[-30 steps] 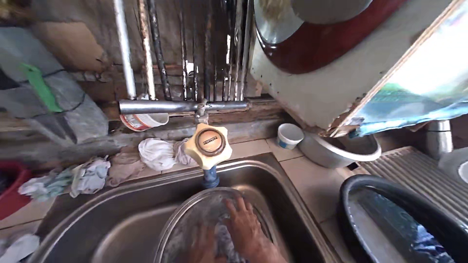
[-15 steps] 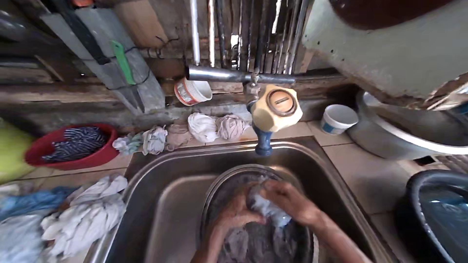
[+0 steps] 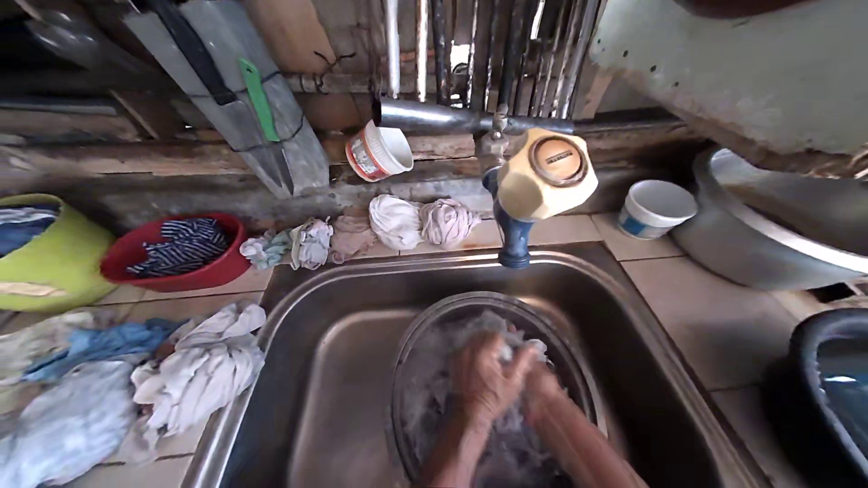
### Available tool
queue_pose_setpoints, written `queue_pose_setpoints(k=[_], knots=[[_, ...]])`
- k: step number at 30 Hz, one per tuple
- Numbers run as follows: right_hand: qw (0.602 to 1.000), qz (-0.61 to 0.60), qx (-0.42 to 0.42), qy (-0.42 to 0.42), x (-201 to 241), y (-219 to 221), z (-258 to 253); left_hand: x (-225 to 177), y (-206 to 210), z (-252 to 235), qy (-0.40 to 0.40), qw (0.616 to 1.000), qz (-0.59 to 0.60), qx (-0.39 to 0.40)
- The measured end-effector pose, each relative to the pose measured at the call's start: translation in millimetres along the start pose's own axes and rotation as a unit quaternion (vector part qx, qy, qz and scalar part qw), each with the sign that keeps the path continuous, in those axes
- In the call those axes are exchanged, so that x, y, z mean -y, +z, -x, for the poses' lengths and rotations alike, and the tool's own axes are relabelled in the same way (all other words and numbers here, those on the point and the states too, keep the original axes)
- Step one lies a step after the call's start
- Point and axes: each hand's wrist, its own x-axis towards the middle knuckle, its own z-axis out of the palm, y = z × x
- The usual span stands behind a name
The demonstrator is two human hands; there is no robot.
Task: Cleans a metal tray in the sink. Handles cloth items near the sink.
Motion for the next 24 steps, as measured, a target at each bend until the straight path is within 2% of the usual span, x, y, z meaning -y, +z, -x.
queue_pose_setpoints(k=[1,2,4,5,6,8,9,11,13,15,17,18,20,21,22,24], knots=[[0.999,0.043,0.014,0.026,12.1,-2.3,-1.7,10.0,-10.2,-10.0,-0.06,0.997,-0.01,0.054],[0.994,0.097,0.006,0.041,23.5,-4.0,-2.2,22.1,-18.1,-15.5,-0.086,0.991,-0.035,0.091],[0.966,0.256,-0.015,0.004,37.1,-16.4,-4.1,38.6,-31.8,-8.1,-0.096,0.988,-0.069,0.103],[0.931,0.364,-0.007,-0.036,40.2,-26.4,-5.6,43.6,-34.2,3.4,-0.098,0.988,-0.085,0.083],[0.878,0.474,0.005,-0.067,40.8,-35.6,-7.0,45.4,-32.8,16.2,-0.104,0.988,-0.099,0.066],[0.771,0.631,0.057,-0.062,34.4,-47.3,-5.4,32.0,-26.3,32.4,-0.158,0.972,-0.106,0.135],[0.736,0.669,0.094,-0.029,30.0,-47.6,-1.5,24.2,-22.9,32.0,-0.179,0.958,-0.083,0.205],[0.702,0.686,0.185,0.056,28.6,-44.1,5.0,28.1,-19.5,20.3,-0.131,0.944,-0.005,0.303],[0.692,0.679,0.218,0.111,42.4,-40.0,3.3,44.4,-30.0,-2.2,-0.058,0.941,0.069,0.326],[0.715,0.684,0.134,0.063,55.6,-38.3,-4.3,64.4,-42.7,-17.2,-0.041,0.959,0.031,0.28],[0.759,0.647,0.059,-0.031,48.4,-42.1,-22.9,78.7,-40.8,-16.6,-0.127,0.965,-0.007,0.227],[0.802,0.593,0.051,-0.052,37.7,-44.3,-33.8,77.6,-34.3,-12.5,-0.203,0.956,0.012,0.21],[0.908,0.416,0.043,-0.024,14.4,-40.3,-43.3,64.3,-17.2,-1.1,-0.316,0.932,0.08,0.159],[0.944,0.328,0.029,0.014,6.9,-35.1,-42.8,53.2,-13.4,4.0,-0.328,0.929,0.096,0.142],[0.965,0.256,0.015,0.049,2.5,-30.0,-41.9,40.7,-11.3,9.0,-0.307,0.94,0.09,0.12],[0.988,0.134,0.029,0.072,-8.0,-29.0,-40.3,8.4,-13.8,18.7,-0.202,0.974,0.064,0.085]])
